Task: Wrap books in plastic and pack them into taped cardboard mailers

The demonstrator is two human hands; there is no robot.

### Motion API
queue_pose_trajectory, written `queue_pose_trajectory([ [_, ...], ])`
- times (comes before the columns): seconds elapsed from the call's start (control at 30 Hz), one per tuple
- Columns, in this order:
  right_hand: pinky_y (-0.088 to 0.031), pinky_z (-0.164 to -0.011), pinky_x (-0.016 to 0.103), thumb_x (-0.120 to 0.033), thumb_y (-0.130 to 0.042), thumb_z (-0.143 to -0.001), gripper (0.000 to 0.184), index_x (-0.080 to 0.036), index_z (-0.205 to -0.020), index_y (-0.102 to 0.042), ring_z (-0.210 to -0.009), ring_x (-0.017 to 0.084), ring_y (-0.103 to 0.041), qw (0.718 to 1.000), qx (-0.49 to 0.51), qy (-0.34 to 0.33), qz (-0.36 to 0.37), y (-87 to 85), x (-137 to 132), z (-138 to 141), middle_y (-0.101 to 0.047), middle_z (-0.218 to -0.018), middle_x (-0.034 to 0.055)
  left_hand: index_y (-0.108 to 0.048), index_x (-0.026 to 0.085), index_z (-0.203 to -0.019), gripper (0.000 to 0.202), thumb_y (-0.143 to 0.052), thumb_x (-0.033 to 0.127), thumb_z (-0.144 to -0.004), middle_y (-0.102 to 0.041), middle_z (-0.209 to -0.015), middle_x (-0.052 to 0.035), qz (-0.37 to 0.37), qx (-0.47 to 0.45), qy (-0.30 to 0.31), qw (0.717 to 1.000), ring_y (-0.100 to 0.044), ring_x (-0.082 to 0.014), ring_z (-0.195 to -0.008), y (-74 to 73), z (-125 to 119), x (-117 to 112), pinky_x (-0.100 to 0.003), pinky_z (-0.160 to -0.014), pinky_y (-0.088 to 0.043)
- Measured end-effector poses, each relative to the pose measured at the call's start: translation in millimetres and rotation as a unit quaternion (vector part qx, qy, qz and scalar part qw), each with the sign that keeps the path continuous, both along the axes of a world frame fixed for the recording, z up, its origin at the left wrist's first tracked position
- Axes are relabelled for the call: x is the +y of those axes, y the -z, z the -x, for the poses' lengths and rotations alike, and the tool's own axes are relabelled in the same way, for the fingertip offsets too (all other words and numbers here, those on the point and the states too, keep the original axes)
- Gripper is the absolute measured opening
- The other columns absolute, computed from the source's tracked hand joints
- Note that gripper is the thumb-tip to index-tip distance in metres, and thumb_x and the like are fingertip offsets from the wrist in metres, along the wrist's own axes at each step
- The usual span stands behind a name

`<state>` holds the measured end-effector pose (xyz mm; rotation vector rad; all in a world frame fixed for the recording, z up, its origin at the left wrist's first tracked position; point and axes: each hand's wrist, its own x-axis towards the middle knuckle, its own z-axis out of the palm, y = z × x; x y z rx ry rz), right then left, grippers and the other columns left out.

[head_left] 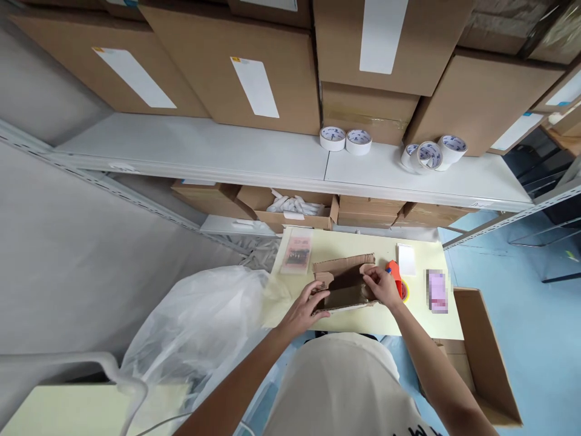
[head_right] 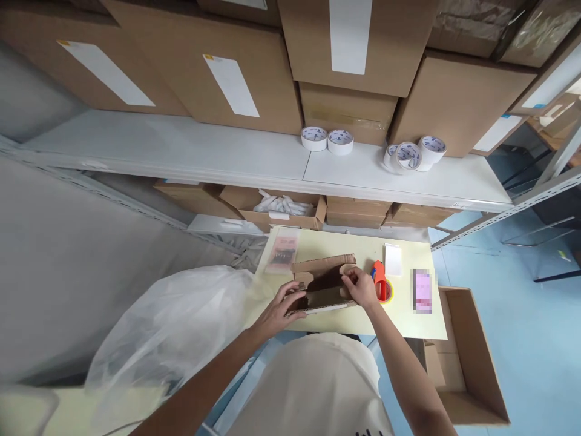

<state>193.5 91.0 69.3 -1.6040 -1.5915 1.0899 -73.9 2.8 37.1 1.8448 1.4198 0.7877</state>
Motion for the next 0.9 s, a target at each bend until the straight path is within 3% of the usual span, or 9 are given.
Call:
queue_pose_trajectory([
  [0.1,-0.043,-0.053,0.031,-0.048,-0.066,-0.074,0.025,-0.025,-0.084,-0.070,-0.054,0.017,-0.053,0.999,0.003,-0.044,0.002,0.8,-9.5,-13.6,-0.060,-0.061,-0.0010,-0.042,0.025,-0.134,0.074,-0.072,0.054,-0.072,-0.047,-0.133,-0.0142,-0.033,-0.072,-0.112,0.991,-0.050,-0.0309,-0.127,20.6,-11.9,-10.3,-0.047,-0.099,-0.050],
  [0.17,-0.047,-0.059,0.033,-0.047,-0.063,-0.078,0.029,-0.024,-0.094,-0.071,-0.061,0.018,-0.056,0.997,0.010,-0.076,-0.010,0.5,-15.9,-24.0,-0.063,-0.071,0.0014,-0.034,0.024,-0.138,0.083,-0.074,0.053,-0.071,-0.046,-0.135,-0.0164,-0.046,-0.099,-0.159,0.981,-0.050,-0.0315,-0.128,30.4,-18.0,-18.7,-0.048,-0.099,-0.050],
  [0.23,-0.051,-0.069,0.036,-0.047,-0.056,-0.084,0.032,-0.026,-0.102,-0.072,-0.073,0.020,-0.060,0.993,0.020,-0.114,-0.029,-0.3,-23.0,-33.5,-0.064,-0.082,0.0043,-0.037,0.023,-0.135,0.072,-0.070,0.050,-0.076,-0.049,-0.136,-0.0166,-0.050,-0.095,-0.165,0.980,-0.049,-0.0314,-0.130,34.9,-21.1,-26.0,-0.050,-0.102,-0.047],
  [0.33,-0.050,-0.087,0.042,-0.051,-0.042,-0.092,0.041,-0.028,-0.109,-0.071,-0.096,0.025,-0.061,0.985,0.052,-0.159,-0.049,-1.0,-36.5,-43.9,-0.065,-0.100,0.0084,-0.051,0.023,-0.123,0.044,-0.061,0.043,-0.085,-0.053,-0.137,-0.0145,-0.060,-0.046,-0.117,0.990,-0.042,-0.0312,-0.136,32.1,-19.1,-31.6,-0.052,-0.108,-0.040],
  [0.43,-0.046,-0.097,0.046,-0.059,-0.047,-0.088,0.047,-0.027,-0.113,-0.070,-0.114,0.030,-0.056,0.980,0.079,-0.170,-0.072,1.1,-51.4,-47.3,-0.061,-0.117,0.0110,-0.063,0.022,-0.110,0.029,-0.056,0.040,-0.087,-0.051,-0.140,-0.0132,-0.058,0.001,-0.071,0.996,-0.034,-0.0319,-0.141,23.5,-13.0,-30.4,-0.053,-0.112,-0.036],
  [0.53,-0.046,-0.097,0.049,-0.057,-0.055,-0.085,0.041,-0.026,-0.103,-0.073,-0.112,0.031,-0.056,0.988,0.052,-0.121,-0.086,7.5,-63.0,-41.8,-0.060,-0.116,0.0121,-0.063,0.021,-0.112,0.030,-0.051,0.038,-0.089,-0.052,-0.139,-0.0139,-0.041,-0.015,-0.074,0.996,-0.039,-0.0303,-0.138,17.2,-9.3,-25.6,-0.049,-0.109,-0.041],
  [0.63,-0.051,-0.087,0.049,-0.051,-0.055,-0.087,0.032,-0.025,-0.091,-0.072,-0.096,0.029,-0.060,0.996,0.015,-0.019,-0.091,18.3,-68.7,-30.8,-0.063,-0.102,0.0118,-0.058,0.021,-0.117,0.033,-0.048,0.038,-0.091,-0.062,-0.127,-0.0138,-0.027,-0.076,-0.113,0.990,-0.054,-0.0273,-0.126,17.8,-11.6,-19.3,-0.047,-0.103,-0.046],
  [0.77,-0.057,-0.071,0.047,-0.047,-0.063,-0.080,0.043,-0.024,-0.117,-0.059,-0.081,0.026,-0.059,0.993,0.008,0.091,-0.080,33.1,-67.4,-22.4,-0.059,-0.102,0.0114,-0.050,0.021,-0.121,0.041,-0.055,0.042,-0.087,-0.061,-0.126,-0.0145,-0.022,-0.156,-0.213,0.964,-0.063,-0.0255,-0.112,27.9,-18.7,-10.3,-0.043,-0.091,-0.055],
  [0.9,-0.056,-0.080,0.049,-0.040,-0.072,-0.071,0.081,-0.028,-0.143,-0.036,-0.115,0.033,-0.052,0.995,0.011,0.066,-0.075,35.4,-50.8,-26.7,-0.041,-0.138,0.0143,-0.046,0.021,-0.128,0.051,-0.058,0.040,-0.083,-0.055,-0.134,-0.0161,0.015,-0.179,-0.235,0.955,-0.057,-0.0271,-0.122,40.9,-19.2,-1.8,-0.043,-0.092,-0.053],
])
